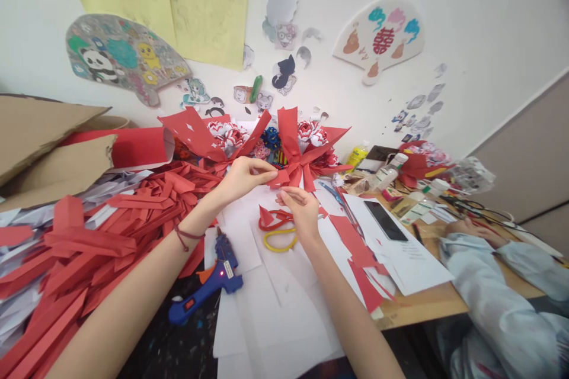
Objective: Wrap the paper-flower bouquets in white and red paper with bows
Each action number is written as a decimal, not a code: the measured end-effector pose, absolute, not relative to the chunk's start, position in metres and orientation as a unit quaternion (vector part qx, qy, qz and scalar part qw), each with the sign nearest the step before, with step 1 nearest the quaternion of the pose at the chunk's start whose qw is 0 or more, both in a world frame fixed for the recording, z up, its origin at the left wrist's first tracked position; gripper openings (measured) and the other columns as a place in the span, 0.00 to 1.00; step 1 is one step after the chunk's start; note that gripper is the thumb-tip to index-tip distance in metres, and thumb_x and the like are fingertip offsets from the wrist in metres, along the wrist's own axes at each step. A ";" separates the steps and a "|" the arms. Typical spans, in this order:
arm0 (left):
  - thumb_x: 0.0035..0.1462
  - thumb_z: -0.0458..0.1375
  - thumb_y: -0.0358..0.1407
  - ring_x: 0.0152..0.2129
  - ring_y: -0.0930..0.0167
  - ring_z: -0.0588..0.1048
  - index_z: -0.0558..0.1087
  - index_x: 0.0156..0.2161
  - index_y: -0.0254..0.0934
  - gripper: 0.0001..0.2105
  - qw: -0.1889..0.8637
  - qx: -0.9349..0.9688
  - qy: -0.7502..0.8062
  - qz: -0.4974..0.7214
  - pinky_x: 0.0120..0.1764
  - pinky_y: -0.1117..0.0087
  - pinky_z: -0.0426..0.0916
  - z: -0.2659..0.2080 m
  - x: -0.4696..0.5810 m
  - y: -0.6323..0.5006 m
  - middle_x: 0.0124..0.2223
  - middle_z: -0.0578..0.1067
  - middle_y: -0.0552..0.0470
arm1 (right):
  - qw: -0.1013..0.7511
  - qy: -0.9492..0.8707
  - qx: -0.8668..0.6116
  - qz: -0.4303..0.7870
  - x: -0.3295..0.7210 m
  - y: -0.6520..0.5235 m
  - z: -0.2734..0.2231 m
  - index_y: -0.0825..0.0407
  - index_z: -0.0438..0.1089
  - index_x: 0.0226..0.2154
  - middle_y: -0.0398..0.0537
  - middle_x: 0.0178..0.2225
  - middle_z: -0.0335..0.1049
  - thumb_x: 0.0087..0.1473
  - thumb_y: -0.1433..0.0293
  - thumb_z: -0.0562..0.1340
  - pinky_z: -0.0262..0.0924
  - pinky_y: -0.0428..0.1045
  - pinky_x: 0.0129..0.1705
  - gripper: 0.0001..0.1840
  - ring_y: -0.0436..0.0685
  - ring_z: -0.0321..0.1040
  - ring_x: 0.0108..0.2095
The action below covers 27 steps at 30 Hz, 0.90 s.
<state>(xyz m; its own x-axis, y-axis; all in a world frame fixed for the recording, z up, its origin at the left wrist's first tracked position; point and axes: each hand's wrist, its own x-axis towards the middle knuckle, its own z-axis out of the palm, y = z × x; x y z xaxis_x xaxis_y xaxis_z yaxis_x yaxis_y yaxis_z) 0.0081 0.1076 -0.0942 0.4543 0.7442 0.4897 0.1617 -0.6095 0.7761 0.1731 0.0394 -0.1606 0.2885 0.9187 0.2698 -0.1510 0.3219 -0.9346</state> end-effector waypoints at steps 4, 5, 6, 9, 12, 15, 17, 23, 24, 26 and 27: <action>0.54 0.62 0.43 0.31 0.69 0.75 0.80 0.36 0.31 0.14 0.372 0.756 0.272 0.464 0.34 0.72 0.68 -0.086 0.009 0.101 0.36 0.80 0.46 | 0.649 -0.478 -0.448 0.386 0.171 0.037 -0.158 0.54 0.76 0.38 0.49 0.31 0.77 0.50 0.60 0.68 0.67 0.48 0.35 0.17 0.53 0.73 0.30; 0.54 0.63 0.43 0.31 0.69 0.75 0.80 0.35 0.31 0.14 0.380 0.752 0.269 0.467 0.33 0.72 0.68 -0.085 0.010 0.099 0.37 0.80 0.45 | 0.639 -0.497 -0.451 0.377 0.170 0.036 -0.157 0.54 0.76 0.39 0.50 0.33 0.77 0.51 0.59 0.67 0.67 0.47 0.36 0.17 0.53 0.72 0.32; 0.53 0.63 0.43 0.31 0.69 0.75 0.80 0.35 0.31 0.15 0.383 0.750 0.267 0.468 0.34 0.71 0.68 -0.085 0.011 0.098 0.36 0.80 0.45 | 0.628 -0.517 -0.452 0.365 0.168 0.035 -0.156 0.53 0.76 0.41 0.50 0.36 0.76 0.52 0.59 0.67 0.66 0.47 0.37 0.17 0.53 0.71 0.33; 0.51 0.64 0.44 0.33 0.68 0.75 0.80 0.34 0.31 0.15 0.385 0.755 0.260 0.463 0.35 0.70 0.68 -0.086 0.014 0.097 0.36 0.80 0.45 | 0.601 -0.569 -0.459 0.324 0.164 0.035 -0.156 0.52 0.76 0.42 0.49 0.40 0.74 0.52 0.59 0.67 0.63 0.45 0.34 0.17 0.51 0.67 0.33; 0.51 0.65 0.46 0.35 0.66 0.76 0.81 0.34 0.33 0.15 0.383 0.765 0.252 0.452 0.38 0.69 0.68 -0.089 0.018 0.097 0.38 0.81 0.45 | 0.598 -0.583 -0.462 0.298 0.161 0.037 -0.159 0.52 0.77 0.39 0.47 0.36 0.73 0.52 0.59 0.67 0.60 0.45 0.33 0.15 0.51 0.65 0.31; 0.50 0.65 0.47 0.36 0.66 0.76 0.81 0.34 0.35 0.15 0.373 0.775 0.247 0.445 0.39 0.69 0.68 -0.091 0.020 0.096 0.38 0.81 0.46 | 0.619 -0.565 -0.453 0.305 0.160 0.038 -0.162 0.53 0.77 0.33 0.47 0.33 0.72 0.51 0.59 0.67 0.60 0.47 0.36 0.13 0.52 0.66 0.32; 0.50 0.65 0.47 0.35 0.66 0.76 0.81 0.34 0.35 0.15 0.372 0.772 0.250 0.451 0.38 0.69 0.69 -0.090 0.019 0.096 0.37 0.81 0.46 | 0.633 -0.548 -0.445 0.317 0.162 0.037 -0.161 0.53 0.77 0.31 0.47 0.33 0.73 0.50 0.60 0.68 0.61 0.48 0.38 0.13 0.53 0.67 0.33; 0.50 0.65 0.46 0.28 0.70 0.75 0.80 0.34 0.33 0.15 0.385 0.702 0.286 0.526 0.32 0.71 0.69 -0.077 0.001 0.101 0.34 0.80 0.47 | 0.698 -0.448 -0.457 0.322 0.176 0.041 -0.158 0.54 0.78 0.32 0.46 0.31 0.75 0.46 0.59 0.70 0.60 0.48 0.38 0.15 0.53 0.66 0.32; 0.50 0.65 0.45 0.29 0.69 0.75 0.80 0.34 0.33 0.15 0.375 0.683 0.294 0.554 0.34 0.70 0.70 -0.075 -0.005 0.104 0.34 0.80 0.47 | 0.708 -0.427 -0.463 0.319 0.180 0.043 -0.159 0.54 0.78 0.32 0.46 0.30 0.75 0.45 0.59 0.70 0.60 0.48 0.37 0.16 0.53 0.66 0.31; 0.48 0.66 0.43 0.32 0.68 0.76 0.80 0.34 0.34 0.13 0.346 0.637 0.311 0.615 0.37 0.70 0.71 -0.068 -0.019 0.109 0.35 0.81 0.48 | 0.721 -0.393 -0.483 0.303 0.188 0.046 -0.161 0.55 0.78 0.33 0.47 0.29 0.75 0.44 0.58 0.70 0.59 0.48 0.35 0.18 0.53 0.66 0.29; 0.48 0.66 0.42 0.32 0.68 0.76 0.80 0.34 0.35 0.12 0.328 0.614 0.322 0.641 0.37 0.70 0.71 -0.064 -0.026 0.112 0.35 0.81 0.49 | 0.717 -0.388 -0.503 0.286 0.193 0.048 -0.162 0.55 0.78 0.33 0.47 0.29 0.75 0.45 0.57 0.70 0.59 0.48 0.34 0.19 0.53 0.66 0.29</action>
